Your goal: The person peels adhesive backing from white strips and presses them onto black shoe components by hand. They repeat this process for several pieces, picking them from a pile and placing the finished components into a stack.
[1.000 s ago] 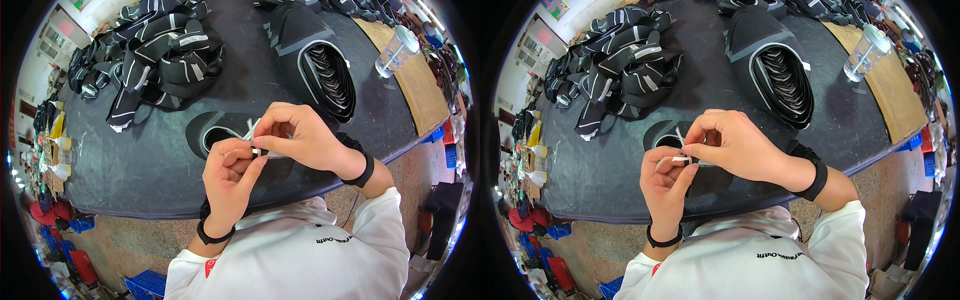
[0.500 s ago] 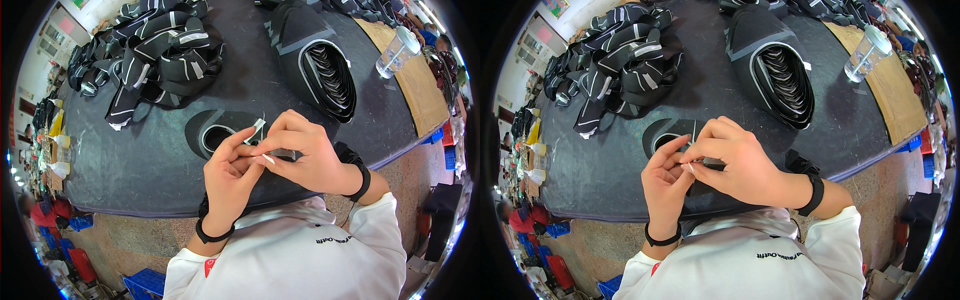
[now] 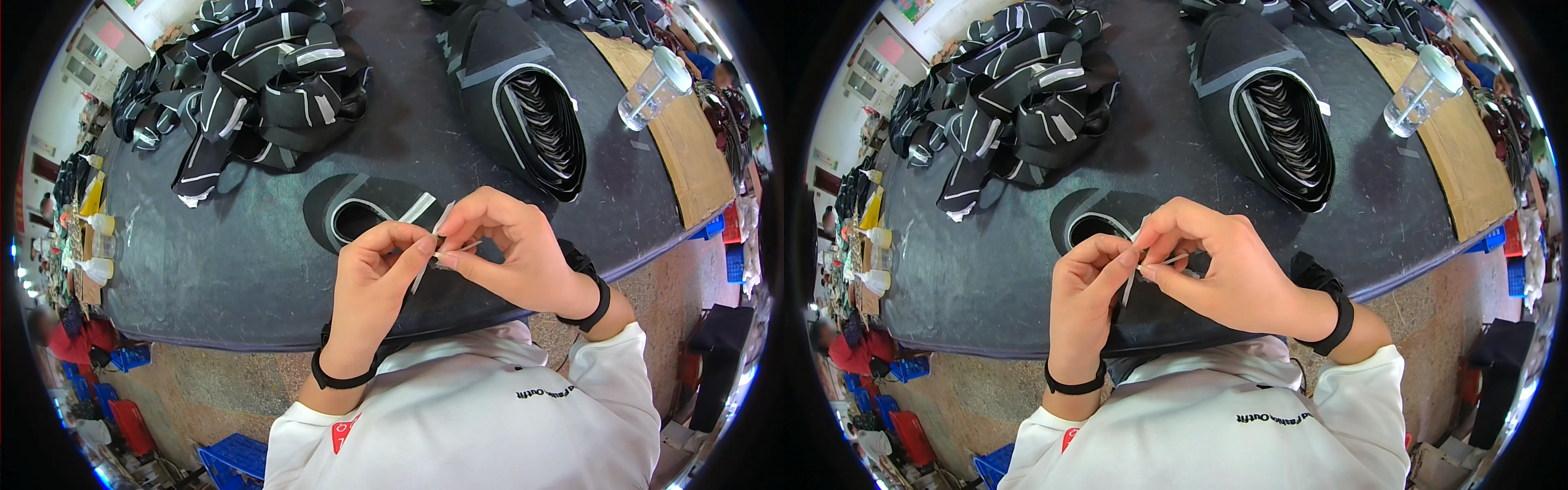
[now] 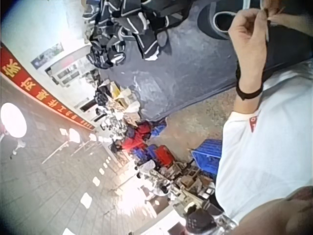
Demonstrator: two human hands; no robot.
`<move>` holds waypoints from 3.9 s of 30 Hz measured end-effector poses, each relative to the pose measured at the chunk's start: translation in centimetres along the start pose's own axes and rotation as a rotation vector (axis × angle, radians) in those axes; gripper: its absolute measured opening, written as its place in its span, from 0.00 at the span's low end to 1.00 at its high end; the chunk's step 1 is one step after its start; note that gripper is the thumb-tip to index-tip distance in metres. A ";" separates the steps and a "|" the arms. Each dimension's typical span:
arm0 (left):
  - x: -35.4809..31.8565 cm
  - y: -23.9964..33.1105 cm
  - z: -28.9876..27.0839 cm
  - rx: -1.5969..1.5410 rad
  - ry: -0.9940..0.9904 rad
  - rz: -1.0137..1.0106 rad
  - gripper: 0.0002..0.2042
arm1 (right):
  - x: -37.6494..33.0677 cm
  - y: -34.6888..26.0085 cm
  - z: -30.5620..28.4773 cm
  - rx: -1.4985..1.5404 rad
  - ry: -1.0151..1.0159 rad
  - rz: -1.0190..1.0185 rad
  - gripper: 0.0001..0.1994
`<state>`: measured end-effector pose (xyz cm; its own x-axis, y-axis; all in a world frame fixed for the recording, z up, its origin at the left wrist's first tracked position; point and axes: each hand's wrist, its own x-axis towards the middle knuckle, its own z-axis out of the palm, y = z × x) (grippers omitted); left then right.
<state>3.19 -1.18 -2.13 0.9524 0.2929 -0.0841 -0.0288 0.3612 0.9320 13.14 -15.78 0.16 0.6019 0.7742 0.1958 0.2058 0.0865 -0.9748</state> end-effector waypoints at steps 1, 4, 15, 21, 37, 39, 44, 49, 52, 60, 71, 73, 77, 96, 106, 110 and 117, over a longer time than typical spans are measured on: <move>0.0 -0.1 0.1 0.006 0.009 0.012 0.05 | 0.0 0.2 -0.1 0.000 0.001 0.001 0.09; -0.1 -0.2 0.7 -0.005 0.034 0.051 0.04 | 0.0 0.7 -0.5 0.050 -0.016 -0.030 0.09; -0.5 -1.2 0.6 0.248 -0.015 0.370 0.01 | 0.6 0.5 -1.4 0.308 0.035 0.292 0.10; -0.5 -1.0 -0.6 0.280 -0.188 0.504 0.08 | 0.6 -0.2 -1.5 0.265 0.012 0.245 0.10; -1.8 0.5 -1.6 0.514 -0.319 0.538 0.08 | 0.0 -1.6 -1.3 0.124 -0.145 0.170 0.13; -2.0 0.1 -1.9 0.401 -0.361 0.538 0.06 | -0.1 -1.4 -1.1 0.244 -0.193 0.226 0.13; -2.4 0.0 -2.1 0.375 -0.419 0.580 0.06 | -0.8 -1.6 -1.0 0.220 -0.201 0.177 0.13; -2.5 0.1 -2.2 0.374 -0.439 0.592 0.06 | -0.7 -1.6 -1.1 0.175 -0.226 0.140 0.13; -2.5 0.1 -2.1 0.389 -0.444 0.595 0.06 | -0.6 -1.5 -0.8 0.087 -0.213 0.038 0.12; -2.4 0.1 -2.2 0.390 -0.456 0.653 0.06 | -0.8 -1.6 0.0 0.001 -0.141 -0.073 0.11; -2.6 -0.2 -2.1 0.270 -0.485 0.634 0.05 | -0.3 -1.0 -0.5 0.214 -0.310 0.231 0.12; -2.7 -0.2 -2.1 0.211 -0.488 0.607 0.05 | 0.0 -0.1 -0.5 0.321 -0.371 0.279 0.12; -3.3 -0.7 -2.4 -0.037 -0.471 0.524 0.03 | 0.6 0.7 -0.4 0.522 -0.412 0.415 0.10; -3.0 0.0 -2.5 0.149 -0.540 0.431 0.05 | 2.9 1.0 -1.7 0.254 -0.946 0.125 0.06; -2.5 -0.1 -2.4 0.293 -0.616 0.561 0.07 | 2.1 0.6 -1.3 0.137 -0.972 0.046 0.06; -2.3 0.0 -2.9 0.370 -0.691 0.565 0.08 | 2.2 1.3 -1.3 0.242 -0.980 0.031 0.05; -2.3 0.3 -2.6 0.324 -0.678 0.613 0.08 | 2.0 1.8 -0.8 0.339 -1.022 0.028 0.06</move>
<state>0.26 0.54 -2.58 0.7756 -0.2605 0.5750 -0.5900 0.0247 0.8070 15.35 -14.53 -1.16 -0.3595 0.9220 0.1438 -0.1169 0.1083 -0.9872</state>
